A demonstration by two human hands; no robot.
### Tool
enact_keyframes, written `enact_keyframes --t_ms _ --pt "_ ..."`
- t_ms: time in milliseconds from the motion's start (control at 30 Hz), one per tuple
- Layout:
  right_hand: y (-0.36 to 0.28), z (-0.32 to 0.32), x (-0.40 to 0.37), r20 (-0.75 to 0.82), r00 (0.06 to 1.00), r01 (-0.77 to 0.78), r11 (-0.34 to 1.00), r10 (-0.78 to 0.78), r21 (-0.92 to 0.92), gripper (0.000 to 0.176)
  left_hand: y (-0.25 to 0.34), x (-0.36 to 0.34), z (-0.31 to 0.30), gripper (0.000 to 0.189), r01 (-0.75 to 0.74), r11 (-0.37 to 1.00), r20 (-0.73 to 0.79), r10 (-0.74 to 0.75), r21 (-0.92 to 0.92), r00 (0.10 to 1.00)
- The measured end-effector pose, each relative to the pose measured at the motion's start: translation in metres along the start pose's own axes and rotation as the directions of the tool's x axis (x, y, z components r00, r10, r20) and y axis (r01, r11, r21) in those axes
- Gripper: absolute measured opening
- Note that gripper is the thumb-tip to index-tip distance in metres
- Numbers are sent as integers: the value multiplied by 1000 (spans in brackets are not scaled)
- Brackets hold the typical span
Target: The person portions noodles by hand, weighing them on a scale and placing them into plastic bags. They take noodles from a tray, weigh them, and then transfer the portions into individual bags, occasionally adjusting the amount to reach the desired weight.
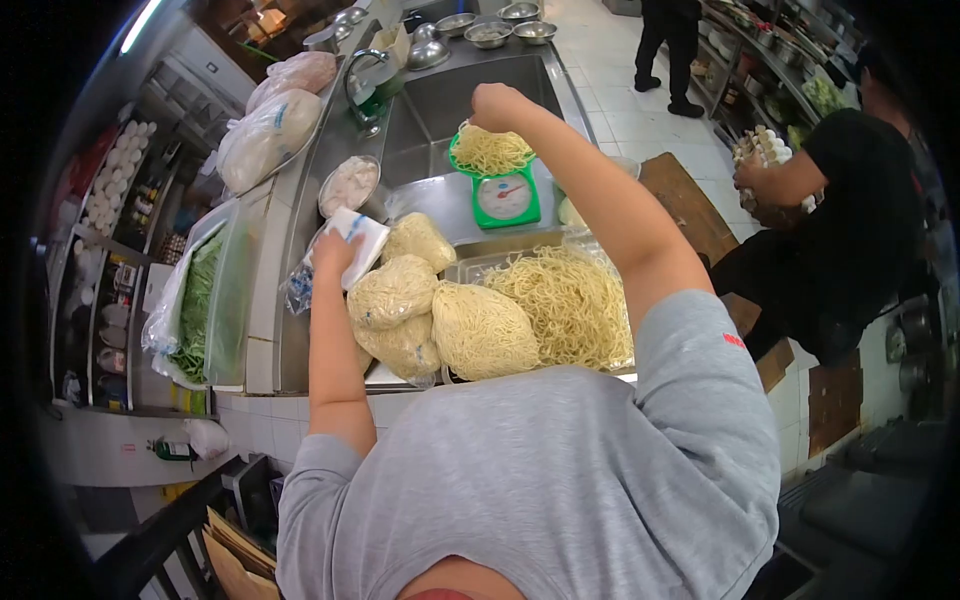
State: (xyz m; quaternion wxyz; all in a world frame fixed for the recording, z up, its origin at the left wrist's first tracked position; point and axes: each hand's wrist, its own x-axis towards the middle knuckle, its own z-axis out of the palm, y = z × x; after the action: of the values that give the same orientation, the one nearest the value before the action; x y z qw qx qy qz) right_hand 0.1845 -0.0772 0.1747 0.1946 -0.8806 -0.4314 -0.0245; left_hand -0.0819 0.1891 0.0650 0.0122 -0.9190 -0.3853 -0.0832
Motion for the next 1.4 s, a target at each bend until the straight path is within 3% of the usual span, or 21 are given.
enact_keyframes --t_ms 100,200,300,400,500,600,700,800,867,900,967,1000,1033,1067,1100,1133,1167,1267,1300,1333,1400 --pt "-1 -2 -22 -89 994 -55 992 65 114 31 -11 -25 -1 42 -16 998 -41 19 56 999" --pt "1 -10 -58 -15 995 -91 963 98 253 32 -14 -28 3 32 -25 999 -92 28 31 995" --pt "10 -5 -104 -84 989 -76 902 123 426 31 -15 -30 13 27 -7 999 -194 -2 -46 981" --pt "20 3 -144 -27 983 -143 842 183 520 30 -29 -19 21 27 11 928 -250 -111 -372 962" --pt "30 13 -173 50 967 -231 777 250 586 28 -44 -9 14 30 55 815 -462 -381 -577 801" --pt "38 22 -193 63 973 -211 746 222 632 28 -46 -21 -20 30 5 778 -657 -534 -628 532" --pt "41 25 -200 69 982 -182 756 178 629 27 -37 -41 -66 28 -32 707 -656 -637 -707 405" --pt "30 16 -202 32 987 -143 746 160 651 26 -32 -54 -86 25 -354 565 -665 -597 -746 449" --pt "21 20 -194 52 991 -122 658 124 743 29 -14 -76 -95 25 -322 853 -810 -181 -412 557" --pt "13 24 -189 62 992 -116 610 108 784 31 2 -89 -96 26 -325 923 -791 41 -203 610" --pt "-19 32 -180 12 996 -39 309 90 950 41 50 -111 -91 29 -576 681 -658 180 -452 731" --pt "-38 36 -175 -12 996 0 141 89 990 46 77 -120 -74 35 -644 508 -608 265 -572 748" --pt "-58 41 -172 -30 990 7 165 140 986 51 105 -130 -57 41 -649 320 -552 346 -690 759" --pt "-76 46 -171 -50 980 13 190 191 982 57 138 -148 -62 45 -368 -222 -416 237 -903 878" --pt "-92 57 -171 -152 967 85 304 206 949 57 176 -172 -66 50 16 -704 -219 242 -710 945" --pt "-106 73 -172 -255 944 151 416 208 897 57 195 -190 -53 60 157 -621 -32 282 -768 959" --pt "-110 85 -172 -355 914 208 522 198 827 58 193 -197 -53 58 141 -520 -40 322 -843 946" --pt "-72 97 -151 -272 924 122 465 269 877 63 192 -207 -55 54 46 -186 -41 438 -982 898" --pt "-51 97 -148 -142 959 70 281 246 957 61 191 -210 -37 40 52 -226 -27 334 -973 942" --pt "-31 96 -145 -10 976 -11 95 219 995 59 184 -206 -40 36 -57 -83 -85 387 -995 918" --pt "-14 74 -143 234 965 -152 -469 119 870 59 149 -181 -53 32 -293 184 -162 515 -938 841"
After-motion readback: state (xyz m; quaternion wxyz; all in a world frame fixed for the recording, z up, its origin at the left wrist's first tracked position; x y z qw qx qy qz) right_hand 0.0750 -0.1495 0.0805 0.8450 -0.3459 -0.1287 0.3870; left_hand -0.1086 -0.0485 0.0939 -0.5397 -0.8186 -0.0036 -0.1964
